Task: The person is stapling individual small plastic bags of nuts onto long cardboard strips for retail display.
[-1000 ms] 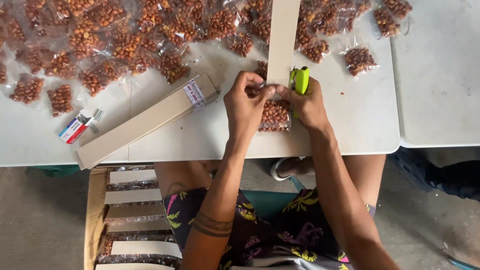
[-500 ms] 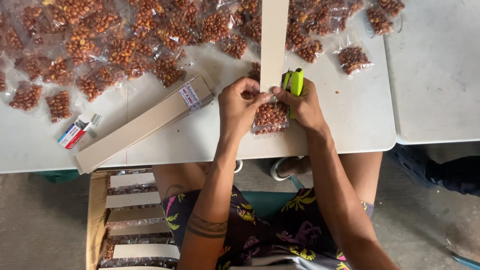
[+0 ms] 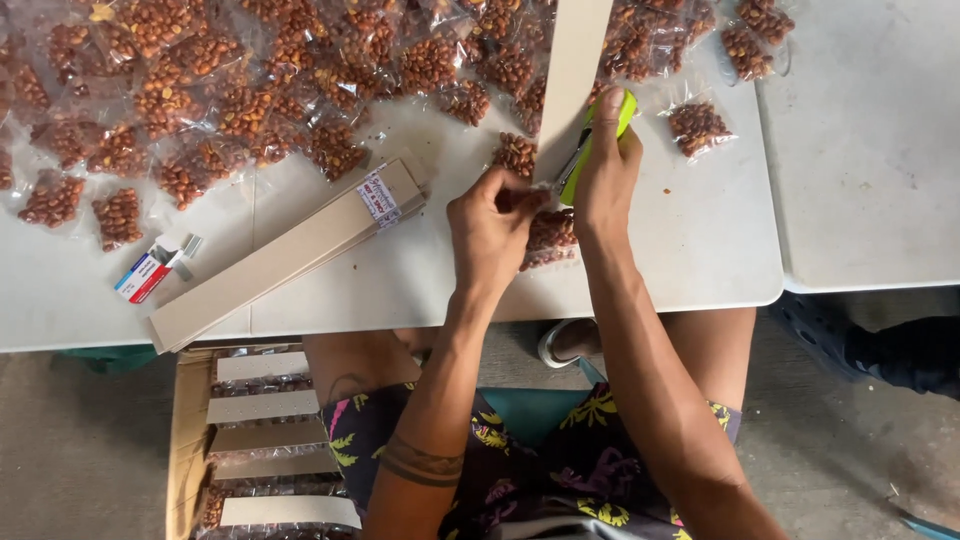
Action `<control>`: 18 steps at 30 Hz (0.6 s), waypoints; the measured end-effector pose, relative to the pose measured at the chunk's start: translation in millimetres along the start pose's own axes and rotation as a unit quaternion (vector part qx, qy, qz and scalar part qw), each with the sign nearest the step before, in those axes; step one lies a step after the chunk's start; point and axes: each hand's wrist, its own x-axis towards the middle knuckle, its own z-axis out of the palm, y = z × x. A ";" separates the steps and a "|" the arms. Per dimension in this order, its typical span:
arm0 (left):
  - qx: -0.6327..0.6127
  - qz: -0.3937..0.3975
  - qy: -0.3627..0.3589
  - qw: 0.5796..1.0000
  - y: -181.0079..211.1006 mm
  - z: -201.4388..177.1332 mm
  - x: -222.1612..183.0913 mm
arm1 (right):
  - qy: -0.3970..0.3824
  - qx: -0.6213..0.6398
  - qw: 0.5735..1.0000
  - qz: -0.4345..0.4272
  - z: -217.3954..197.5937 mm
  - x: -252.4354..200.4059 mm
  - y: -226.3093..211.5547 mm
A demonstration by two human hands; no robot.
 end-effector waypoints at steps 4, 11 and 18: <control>0.045 0.041 0.002 0.998 0.0 6.0 -5.8 | 0.025 0.030 0.998 -0.053 11.7 12.4 26.6; -0.019 -0.027 -0.032 0.999 -9.0 -14.2 23.2 | -0.175 -0.038 0.983 0.026 -31.4 40.3 31.8; 0.478 0.042 -0.002 0.877 -91.3 -20.0 140.3 | -0.267 -0.064 0.960 -0.050 -47.5 52.2 57.8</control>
